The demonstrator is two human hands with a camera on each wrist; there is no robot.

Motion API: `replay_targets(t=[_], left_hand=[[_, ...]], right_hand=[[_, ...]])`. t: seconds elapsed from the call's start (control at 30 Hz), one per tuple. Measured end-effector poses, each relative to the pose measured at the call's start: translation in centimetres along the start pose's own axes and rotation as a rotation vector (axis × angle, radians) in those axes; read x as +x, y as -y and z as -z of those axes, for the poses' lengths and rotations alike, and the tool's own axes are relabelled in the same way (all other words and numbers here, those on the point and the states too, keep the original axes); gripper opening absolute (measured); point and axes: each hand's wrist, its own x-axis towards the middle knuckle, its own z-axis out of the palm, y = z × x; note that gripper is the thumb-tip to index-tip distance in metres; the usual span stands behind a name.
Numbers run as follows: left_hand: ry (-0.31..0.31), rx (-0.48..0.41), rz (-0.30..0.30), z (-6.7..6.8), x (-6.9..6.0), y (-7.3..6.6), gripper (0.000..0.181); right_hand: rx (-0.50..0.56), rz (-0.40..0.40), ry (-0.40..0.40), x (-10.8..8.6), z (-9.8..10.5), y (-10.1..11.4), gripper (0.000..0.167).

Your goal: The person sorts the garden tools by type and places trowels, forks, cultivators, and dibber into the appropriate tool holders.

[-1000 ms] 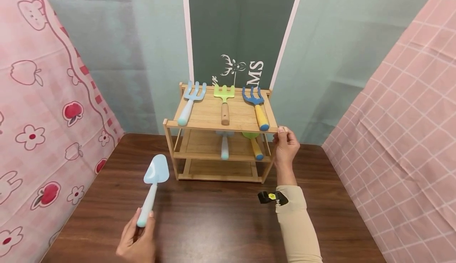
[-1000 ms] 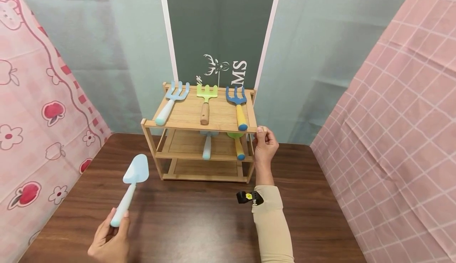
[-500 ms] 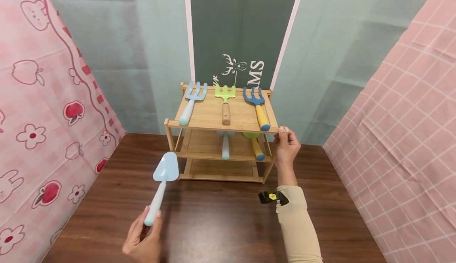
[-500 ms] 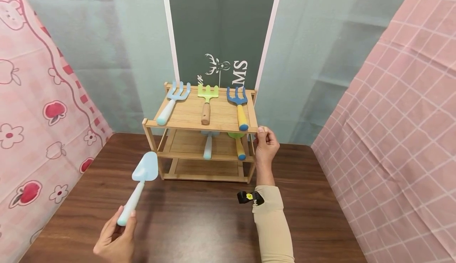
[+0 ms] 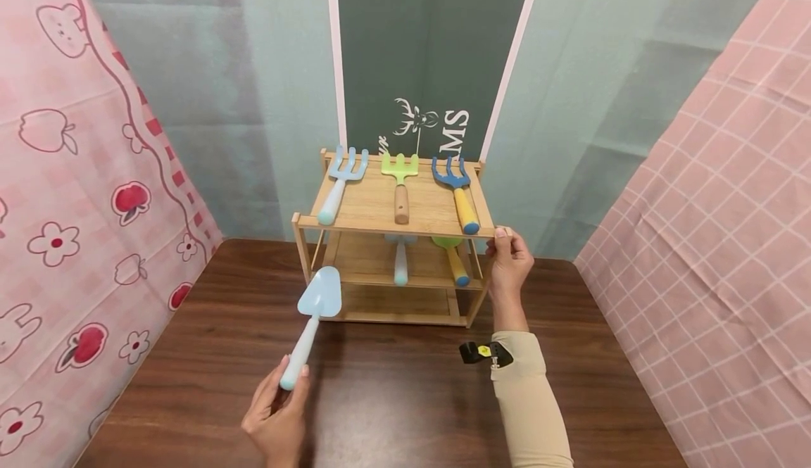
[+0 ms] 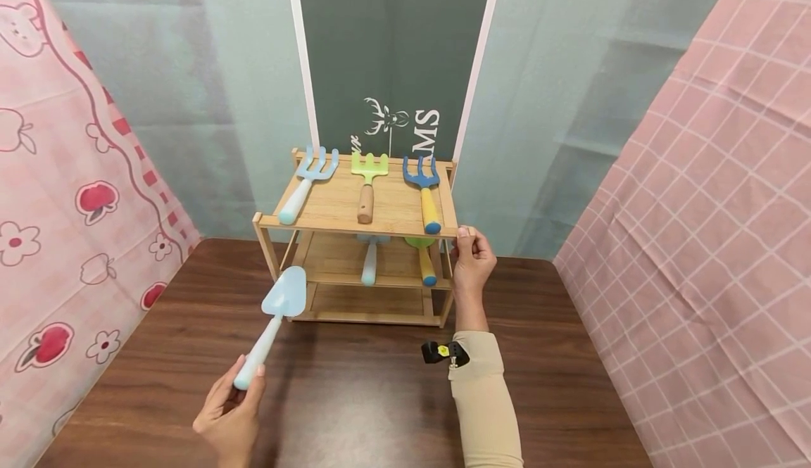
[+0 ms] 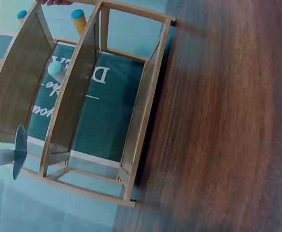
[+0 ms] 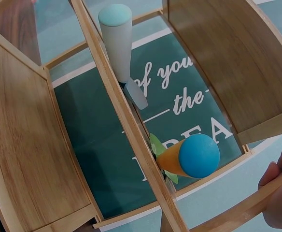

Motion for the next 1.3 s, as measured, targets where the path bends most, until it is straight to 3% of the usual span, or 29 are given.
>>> replay_targets(t=[0.07,0.13,0.23,0.3,0.47,0.7,0.93,1.3], left_hand=[[0.028,0.014,-0.013,0.3,-0.3,1.5,0.039],[0.052,-0.004,-0.025,-0.1,-0.2,1.6,0.039],[0.057,-0.018,-0.011,-1.5,0.6,0.3,0.037],[0.051,-0.002,0.033,-2.8,1.5,-1.8,0.035],[0.037,0.147,0.164,-5.0,3.3,-4.7,0.032],[0.014,0.129,0.22,-6.5,4.6,-4.4,0.032],[0.015,0.09,0.259,-8.7,5.8,-5.5,0.028],[0.021,0.067,0.335,-11.0,6.1,-4.1,0.029]], right_hand=[[-0.013,0.001,0.0,-0.1,0.1,0.0,0.032],[-0.015,0.0,-0.002,-0.1,0.3,-0.3,0.028],[-0.009,0.001,0.0,0.2,0.8,-0.9,0.022],[-0.005,0.0,-0.001,0.4,1.1,-1.5,0.018],[0.007,-0.007,-0.018,0.8,1.3,-2.2,0.014],[0.008,0.004,-0.031,0.9,1.0,-2.3,0.013],[0.018,0.002,-0.038,0.9,1.0,-2.4,0.008],[0.02,0.009,-0.028,0.8,1.0,-2.3,0.026]])
